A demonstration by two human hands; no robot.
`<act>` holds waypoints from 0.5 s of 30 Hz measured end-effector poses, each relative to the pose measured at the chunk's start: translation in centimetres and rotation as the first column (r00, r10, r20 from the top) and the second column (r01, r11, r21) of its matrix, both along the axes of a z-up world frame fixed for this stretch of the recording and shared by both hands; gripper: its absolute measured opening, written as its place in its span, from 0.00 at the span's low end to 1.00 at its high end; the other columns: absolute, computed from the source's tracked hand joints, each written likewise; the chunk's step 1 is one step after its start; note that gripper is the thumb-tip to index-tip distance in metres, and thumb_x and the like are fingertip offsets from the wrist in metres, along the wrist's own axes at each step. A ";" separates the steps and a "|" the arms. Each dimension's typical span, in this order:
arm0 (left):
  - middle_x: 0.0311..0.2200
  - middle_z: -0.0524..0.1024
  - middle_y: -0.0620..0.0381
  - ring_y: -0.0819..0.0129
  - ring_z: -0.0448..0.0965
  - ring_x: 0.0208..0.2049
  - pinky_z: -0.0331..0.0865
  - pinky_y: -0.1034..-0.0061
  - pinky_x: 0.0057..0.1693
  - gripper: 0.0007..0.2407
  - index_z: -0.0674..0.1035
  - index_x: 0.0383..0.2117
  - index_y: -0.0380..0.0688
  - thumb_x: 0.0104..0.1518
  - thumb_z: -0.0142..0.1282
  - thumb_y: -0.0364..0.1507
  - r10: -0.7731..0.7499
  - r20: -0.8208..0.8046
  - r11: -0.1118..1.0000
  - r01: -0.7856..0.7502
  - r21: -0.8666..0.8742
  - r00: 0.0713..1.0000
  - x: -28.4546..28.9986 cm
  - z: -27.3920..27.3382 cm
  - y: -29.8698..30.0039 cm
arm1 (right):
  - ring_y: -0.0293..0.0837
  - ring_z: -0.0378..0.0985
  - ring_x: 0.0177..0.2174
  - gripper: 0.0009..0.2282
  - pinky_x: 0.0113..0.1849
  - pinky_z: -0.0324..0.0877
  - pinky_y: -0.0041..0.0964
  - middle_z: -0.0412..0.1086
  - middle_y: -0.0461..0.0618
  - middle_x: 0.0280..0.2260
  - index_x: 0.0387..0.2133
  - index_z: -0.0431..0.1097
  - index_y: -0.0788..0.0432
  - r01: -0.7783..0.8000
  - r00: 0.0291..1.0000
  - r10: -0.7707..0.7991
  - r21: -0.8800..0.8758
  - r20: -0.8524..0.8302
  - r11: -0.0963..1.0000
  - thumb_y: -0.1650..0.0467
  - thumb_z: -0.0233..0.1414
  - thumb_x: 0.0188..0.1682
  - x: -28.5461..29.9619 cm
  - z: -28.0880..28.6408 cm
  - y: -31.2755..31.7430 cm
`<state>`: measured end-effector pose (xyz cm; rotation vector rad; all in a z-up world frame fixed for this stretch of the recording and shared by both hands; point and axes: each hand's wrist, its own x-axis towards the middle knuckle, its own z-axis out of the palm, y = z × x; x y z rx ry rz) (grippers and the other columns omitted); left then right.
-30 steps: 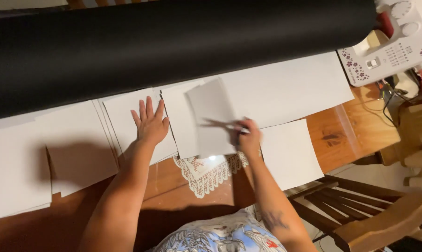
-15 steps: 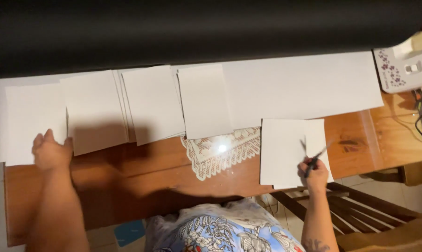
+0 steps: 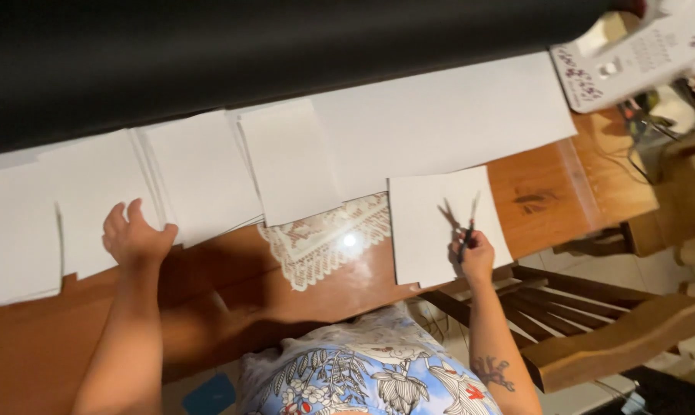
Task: Cutting large sheets of paper into smaller rectangular pieces using scissors and stacking them on a table.
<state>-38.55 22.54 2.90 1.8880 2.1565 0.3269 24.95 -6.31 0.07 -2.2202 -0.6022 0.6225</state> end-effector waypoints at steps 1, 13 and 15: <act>0.67 0.58 0.41 0.47 0.52 0.68 0.45 0.45 0.66 0.35 0.70 0.64 0.43 0.44 0.60 0.39 -0.015 0.003 1.000 0.015 0.002 1.000 0.5 -1.5 0.6 | 0.40 0.75 0.32 0.08 0.38 0.71 0.36 0.75 0.44 0.31 0.33 0.74 0.52 0.015 1.000 -0.015 0.002 0.003 1.000 0.70 0.63 0.41 -0.3 0.3 0.0; 0.56 0.74 0.44 0.48 0.71 0.62 0.64 0.57 0.65 0.17 0.81 0.49 0.45 0.50 0.63 0.27 -0.516 0.157 0.777 0.383 0.499 0.842 21.6 -3.0 -6.5 | 0.45 0.77 0.28 0.16 0.35 0.73 0.39 0.72 0.48 0.23 0.31 0.76 0.52 0.108 0.994 -0.104 0.088 -0.040 0.990 0.70 0.71 0.29 1.0 -1.0 -0.5; 0.50 0.78 0.40 0.47 0.74 0.59 0.67 0.58 0.63 0.11 0.81 0.49 0.41 0.66 0.52 0.30 -0.324 0.783 0.925 0.353 0.143 0.531 27.2 -1.3 -10.4 | 0.50 0.80 0.31 0.16 0.36 0.73 0.42 0.74 0.53 0.25 0.32 0.76 0.54 0.028 0.999 -0.029 0.033 0.045 0.999 0.70 0.70 0.30 2.0 -1.2 -0.6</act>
